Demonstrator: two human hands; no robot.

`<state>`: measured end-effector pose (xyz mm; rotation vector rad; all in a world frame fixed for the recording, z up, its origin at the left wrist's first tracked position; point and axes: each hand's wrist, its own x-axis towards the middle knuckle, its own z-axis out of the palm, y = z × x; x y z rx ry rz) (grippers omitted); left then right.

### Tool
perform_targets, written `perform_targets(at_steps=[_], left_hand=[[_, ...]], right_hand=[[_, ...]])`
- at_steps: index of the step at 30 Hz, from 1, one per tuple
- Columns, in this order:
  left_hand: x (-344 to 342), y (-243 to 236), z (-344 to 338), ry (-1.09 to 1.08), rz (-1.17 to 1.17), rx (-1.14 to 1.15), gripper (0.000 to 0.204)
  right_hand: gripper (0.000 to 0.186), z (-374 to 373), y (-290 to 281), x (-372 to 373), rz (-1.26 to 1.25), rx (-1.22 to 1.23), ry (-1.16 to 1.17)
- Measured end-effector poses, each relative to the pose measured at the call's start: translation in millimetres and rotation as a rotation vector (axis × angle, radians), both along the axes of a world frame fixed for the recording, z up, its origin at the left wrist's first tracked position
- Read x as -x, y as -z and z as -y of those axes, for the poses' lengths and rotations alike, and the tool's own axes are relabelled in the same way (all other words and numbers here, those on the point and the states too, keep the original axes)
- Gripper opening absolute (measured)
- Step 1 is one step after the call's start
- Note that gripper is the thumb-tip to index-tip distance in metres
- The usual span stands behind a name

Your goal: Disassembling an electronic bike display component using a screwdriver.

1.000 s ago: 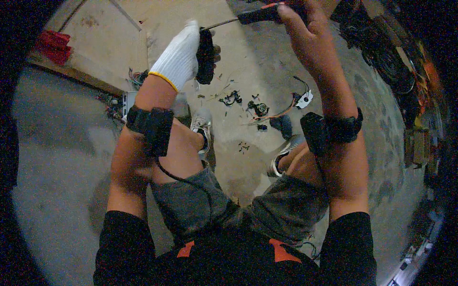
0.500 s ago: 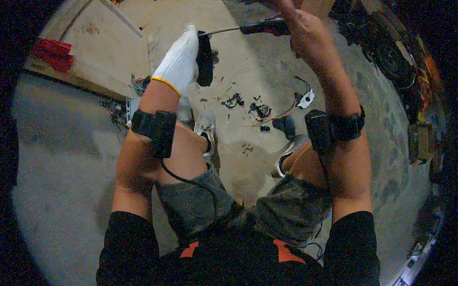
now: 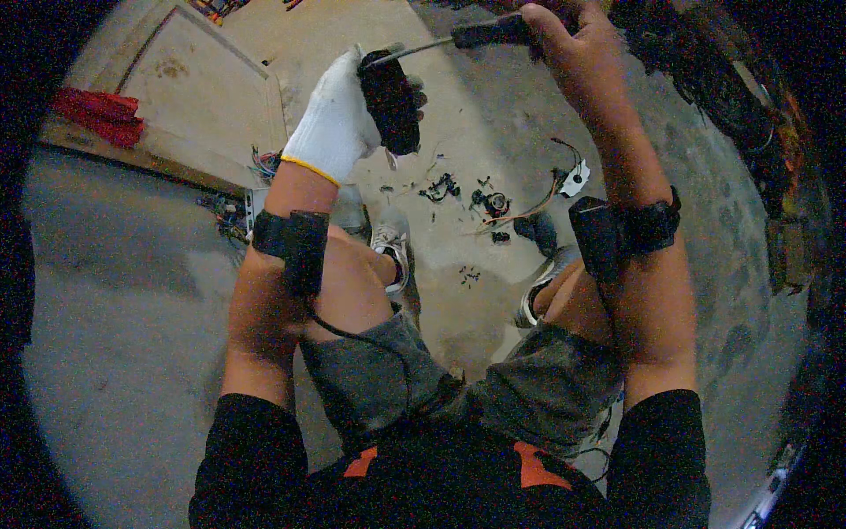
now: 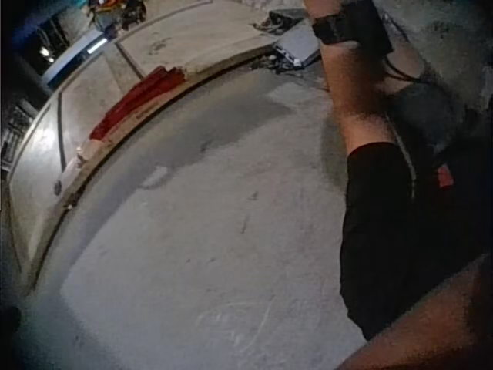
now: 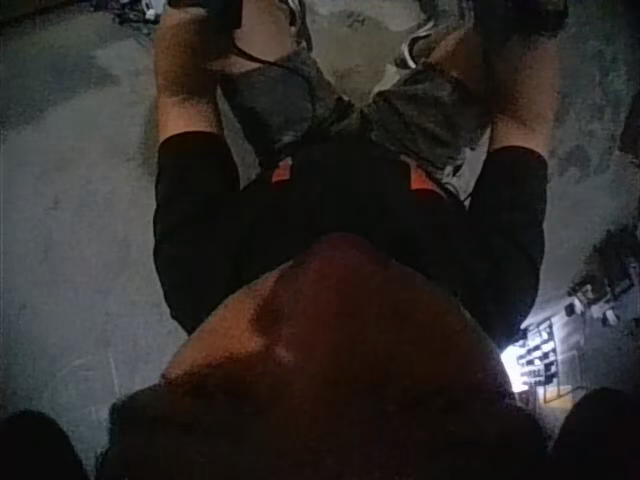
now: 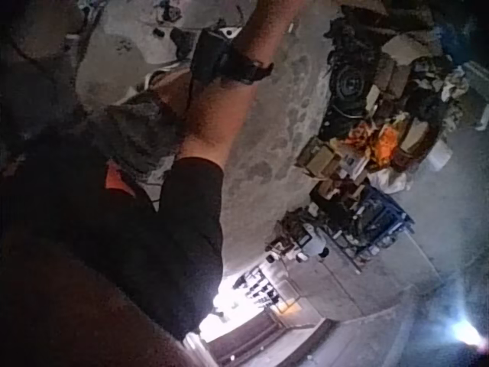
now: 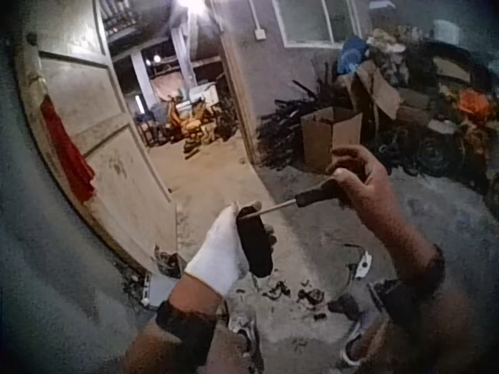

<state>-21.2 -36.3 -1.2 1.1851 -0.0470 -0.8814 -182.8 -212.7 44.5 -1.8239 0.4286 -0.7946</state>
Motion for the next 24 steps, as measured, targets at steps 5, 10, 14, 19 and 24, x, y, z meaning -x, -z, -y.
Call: perform_targets(at_steps=[5,10,14,19,24], left_hand=[[-2,5,4,0.011,-0.026,0.175,0.057],[-6,8,6,-0.014,0.02,0.159,0.056],[-3,8,6,0.011,0.035,0.113,0.054],[4,3,6,0.058,0.084,0.108,0.051],[6,4,8,0.022,0.066,0.067,0.046]], right_hand=[[0.043,-2,3,10,0.331,0.138,0.015],[0.048,-6,-23,13,-0.079,0.02,-0.264],[0.042,-17,-15,-8,0.241,-0.111,0.248],[0.045,-5,-27,22,-0.032,0.009,-0.097],[0.05,-11,-24,14,0.1,0.033,0.009]])
